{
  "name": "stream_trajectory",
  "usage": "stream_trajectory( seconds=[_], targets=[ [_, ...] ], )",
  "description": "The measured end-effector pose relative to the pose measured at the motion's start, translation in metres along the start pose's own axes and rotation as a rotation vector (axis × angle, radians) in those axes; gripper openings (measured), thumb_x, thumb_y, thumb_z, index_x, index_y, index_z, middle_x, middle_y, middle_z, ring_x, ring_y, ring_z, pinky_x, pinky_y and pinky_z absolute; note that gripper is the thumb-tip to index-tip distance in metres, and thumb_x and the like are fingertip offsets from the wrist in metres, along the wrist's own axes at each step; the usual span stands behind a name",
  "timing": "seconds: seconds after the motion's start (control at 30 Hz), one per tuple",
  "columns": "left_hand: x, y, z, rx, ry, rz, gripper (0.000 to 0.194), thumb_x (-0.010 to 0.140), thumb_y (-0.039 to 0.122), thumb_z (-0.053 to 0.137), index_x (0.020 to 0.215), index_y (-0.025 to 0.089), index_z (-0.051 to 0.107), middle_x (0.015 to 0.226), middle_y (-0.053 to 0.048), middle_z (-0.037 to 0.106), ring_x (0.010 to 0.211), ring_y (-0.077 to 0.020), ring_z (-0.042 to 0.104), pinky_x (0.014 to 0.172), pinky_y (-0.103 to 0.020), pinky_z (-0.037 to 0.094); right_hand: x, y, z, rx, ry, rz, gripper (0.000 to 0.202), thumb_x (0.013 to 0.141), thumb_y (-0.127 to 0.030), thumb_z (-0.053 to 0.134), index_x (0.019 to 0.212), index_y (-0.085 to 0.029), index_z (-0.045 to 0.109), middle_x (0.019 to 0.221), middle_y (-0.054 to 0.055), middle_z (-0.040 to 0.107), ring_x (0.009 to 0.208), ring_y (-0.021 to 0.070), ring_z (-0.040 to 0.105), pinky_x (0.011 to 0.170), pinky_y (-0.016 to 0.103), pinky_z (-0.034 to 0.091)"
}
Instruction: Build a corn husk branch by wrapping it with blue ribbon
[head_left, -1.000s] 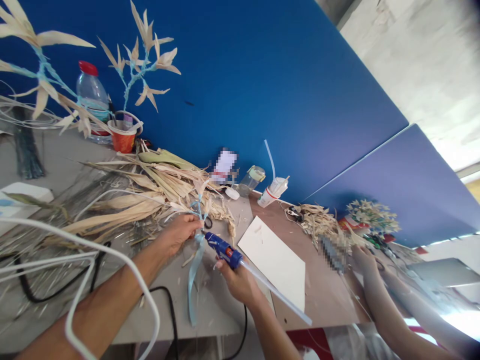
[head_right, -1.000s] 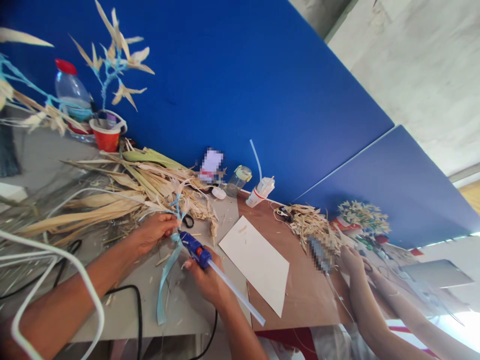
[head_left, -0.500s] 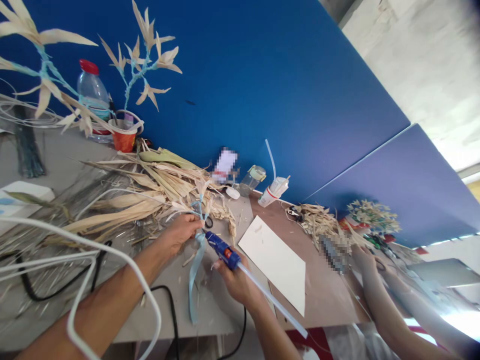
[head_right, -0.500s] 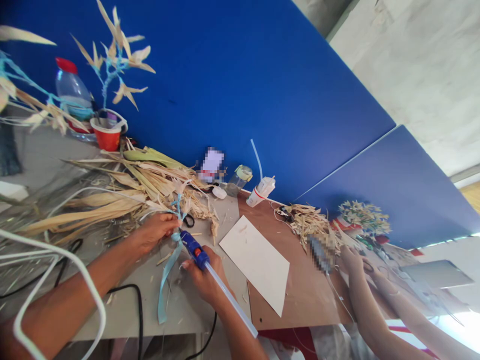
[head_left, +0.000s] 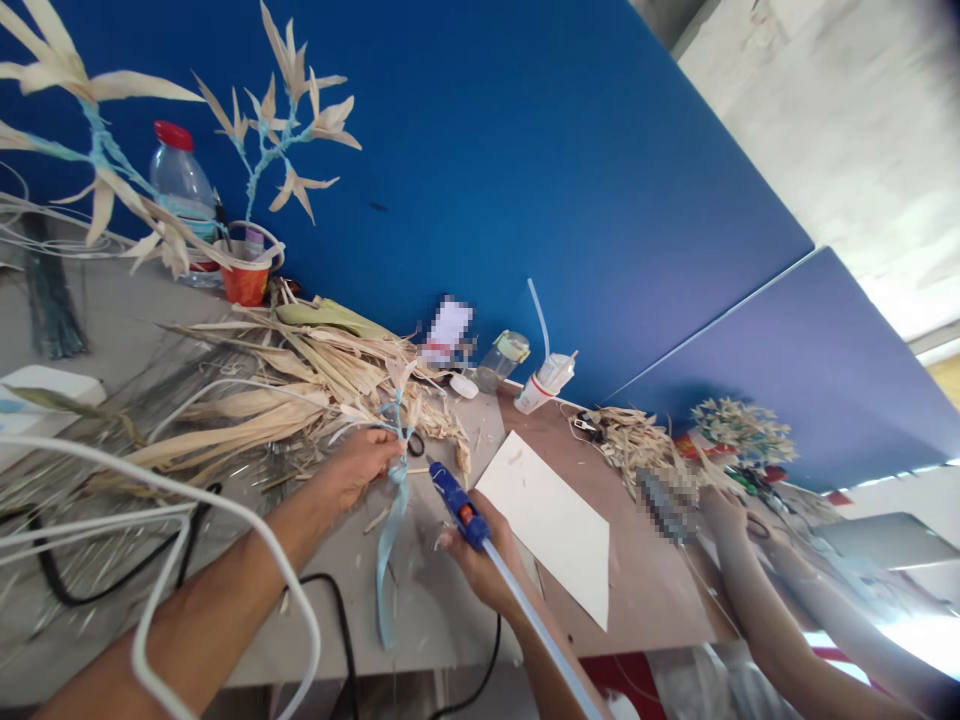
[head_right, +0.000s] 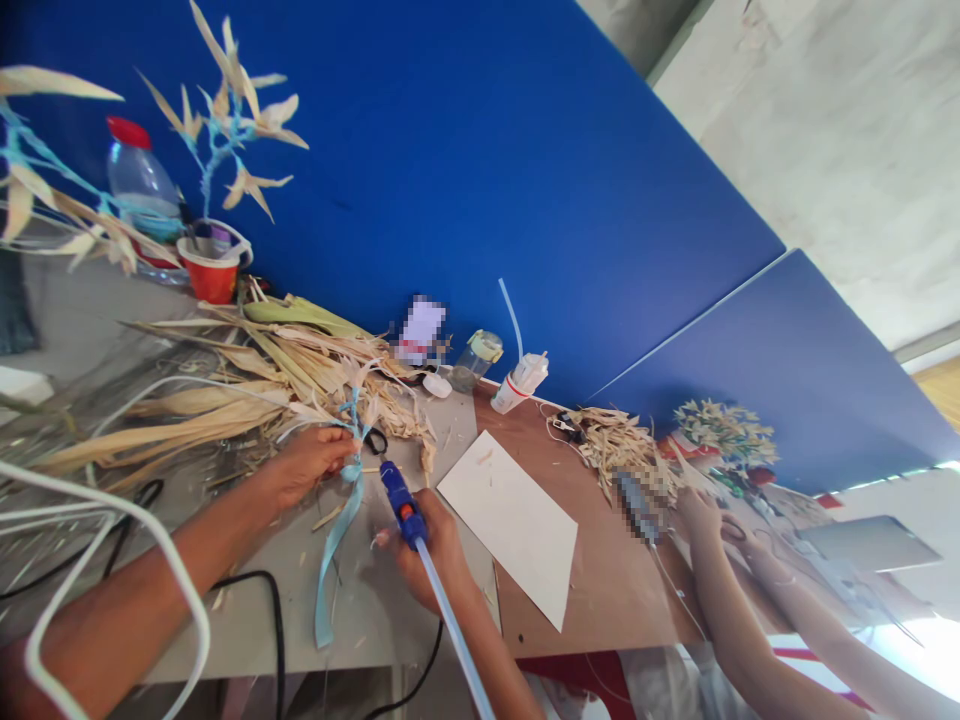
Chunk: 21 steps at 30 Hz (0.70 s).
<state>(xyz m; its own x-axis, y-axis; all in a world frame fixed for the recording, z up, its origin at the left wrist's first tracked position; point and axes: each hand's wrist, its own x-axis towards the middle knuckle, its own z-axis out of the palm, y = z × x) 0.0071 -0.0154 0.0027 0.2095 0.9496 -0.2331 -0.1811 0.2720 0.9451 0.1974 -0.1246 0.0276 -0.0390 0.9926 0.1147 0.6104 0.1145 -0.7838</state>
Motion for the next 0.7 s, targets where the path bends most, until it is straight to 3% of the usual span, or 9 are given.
stream_trajectory(
  seconds=[0.23, 0.43, 0.57, 0.7],
  targets=[
    [-0.002, 0.005, 0.002, -0.02, 0.004, -0.047, 0.022, 0.055, 0.03, 0.072, 0.056, 0.016, 0.056, 0.046, 0.006, 0.044, 0.046, -0.0074, 0.034, 0.048, -0.025, 0.024, -0.001, 0.014, -0.024, -0.041, 0.053, 0.029, 0.023, 0.075, -0.038, 0.064, 0.075, -0.022, 0.047, 0.064, -0.006, 0.046, 0.057, 0.0118, 0.044, 0.054, 0.023, 0.038],
    [-0.004, 0.01, 0.003, -0.042, 0.005, -0.07, 0.023, 0.055, 0.031, 0.072, 0.058, 0.016, 0.055, 0.045, 0.007, 0.041, 0.044, -0.0066, 0.032, 0.048, -0.024, 0.023, -0.001, 0.025, -0.037, -0.026, 0.104, 0.087, 0.024, 0.079, -0.045, 0.059, 0.075, -0.02, 0.057, 0.066, 0.0, 0.059, 0.063, 0.0174, 0.055, 0.06, 0.028, 0.045],
    [-0.005, 0.013, 0.004, -0.042, 0.003, -0.087, 0.023, 0.054, 0.031, 0.073, 0.059, 0.017, 0.055, 0.044, 0.007, 0.041, 0.044, -0.0069, 0.033, 0.048, -0.024, 0.025, 0.001, 0.038, -0.048, -0.152, 0.182, 0.063, 0.024, 0.079, -0.044, 0.061, 0.076, -0.021, 0.056, 0.066, -0.001, 0.056, 0.061, 0.0161, 0.051, 0.059, 0.028, 0.043],
    [-0.006, 0.014, 0.004, -0.024, 0.02, -0.085, 0.02, 0.055, 0.031, 0.07, 0.056, 0.017, 0.055, 0.042, 0.007, 0.04, 0.043, -0.0074, 0.034, 0.048, -0.024, 0.027, -0.001, 0.05, -0.06, -0.336, 0.182, -0.023, 0.02, 0.078, -0.038, 0.064, 0.076, -0.021, 0.055, 0.076, 0.001, 0.055, 0.064, 0.0163, 0.052, 0.063, 0.029, 0.044]
  ],
)
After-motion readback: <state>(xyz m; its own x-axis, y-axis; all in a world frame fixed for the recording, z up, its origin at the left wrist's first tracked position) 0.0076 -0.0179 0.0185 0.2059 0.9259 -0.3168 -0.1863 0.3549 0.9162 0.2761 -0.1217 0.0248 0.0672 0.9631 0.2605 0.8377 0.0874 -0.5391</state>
